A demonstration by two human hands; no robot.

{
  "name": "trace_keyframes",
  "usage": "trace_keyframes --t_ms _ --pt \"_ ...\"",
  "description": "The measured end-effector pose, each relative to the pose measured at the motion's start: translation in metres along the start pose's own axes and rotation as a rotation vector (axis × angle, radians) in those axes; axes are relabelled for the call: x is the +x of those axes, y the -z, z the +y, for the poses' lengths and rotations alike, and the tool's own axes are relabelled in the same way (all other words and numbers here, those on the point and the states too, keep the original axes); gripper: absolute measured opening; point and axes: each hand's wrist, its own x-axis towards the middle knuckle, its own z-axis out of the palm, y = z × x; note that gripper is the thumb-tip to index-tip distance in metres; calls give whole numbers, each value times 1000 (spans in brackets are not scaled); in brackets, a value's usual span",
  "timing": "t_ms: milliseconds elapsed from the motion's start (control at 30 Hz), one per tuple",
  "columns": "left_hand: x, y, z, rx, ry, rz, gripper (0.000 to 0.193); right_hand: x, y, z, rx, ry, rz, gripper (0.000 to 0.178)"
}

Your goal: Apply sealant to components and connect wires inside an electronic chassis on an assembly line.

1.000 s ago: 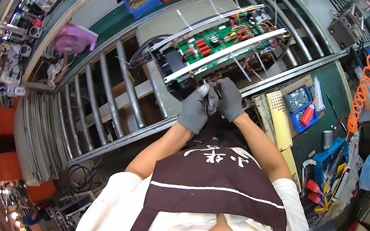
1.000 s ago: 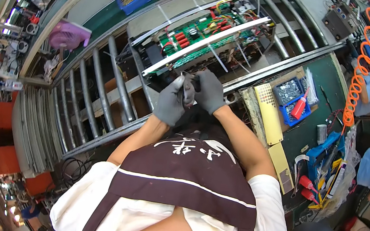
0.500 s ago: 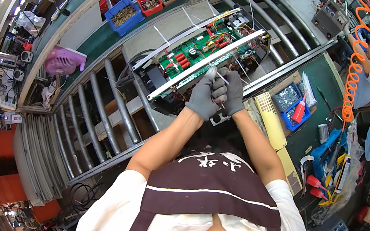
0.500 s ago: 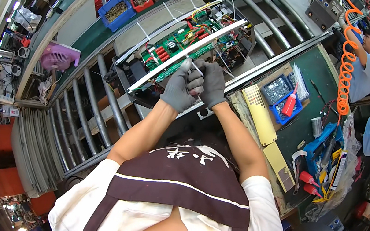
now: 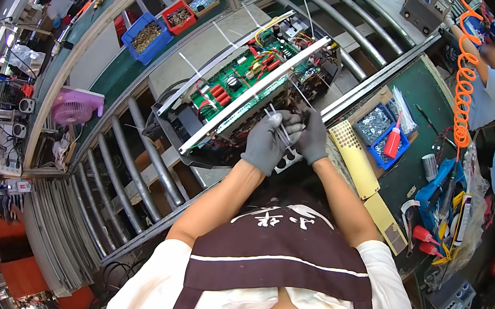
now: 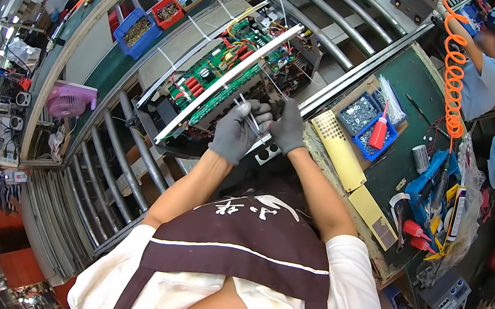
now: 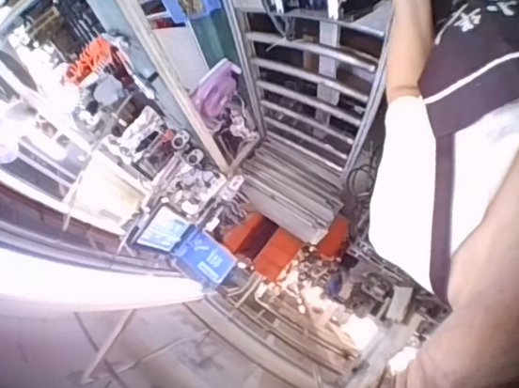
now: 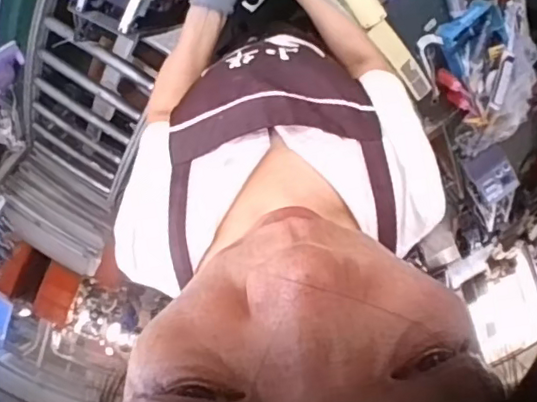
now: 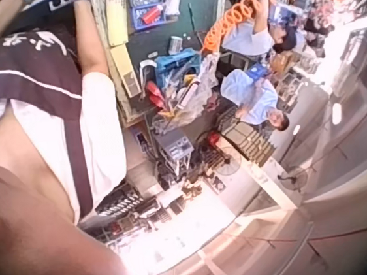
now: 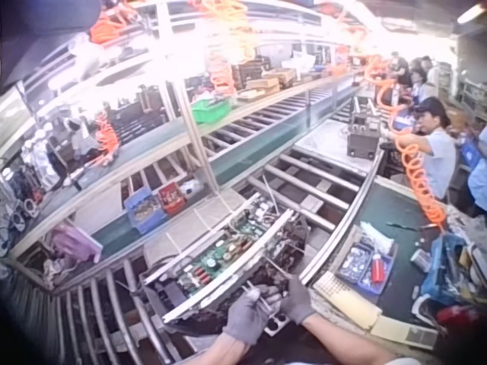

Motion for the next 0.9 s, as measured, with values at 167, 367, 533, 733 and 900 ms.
trace_keyframes --t_ms 167,367,533,733,900 --pt "64 19 -14 -135 75 149 27 27 29 4 -380 133 78 56" --pt "70 -1 -8 -195 120 193 27 57 44 3 -460 209 34 53" --pt "61 -25 -4 -169 130 269 21 60 44 8 -439 247 23 55" --pt "62 -24 0 -189 125 239 16 55 30 13 -350 322 66 57" --pt "56 -37 2 -88 91 268 12 62 17 5 -298 340 92 73"
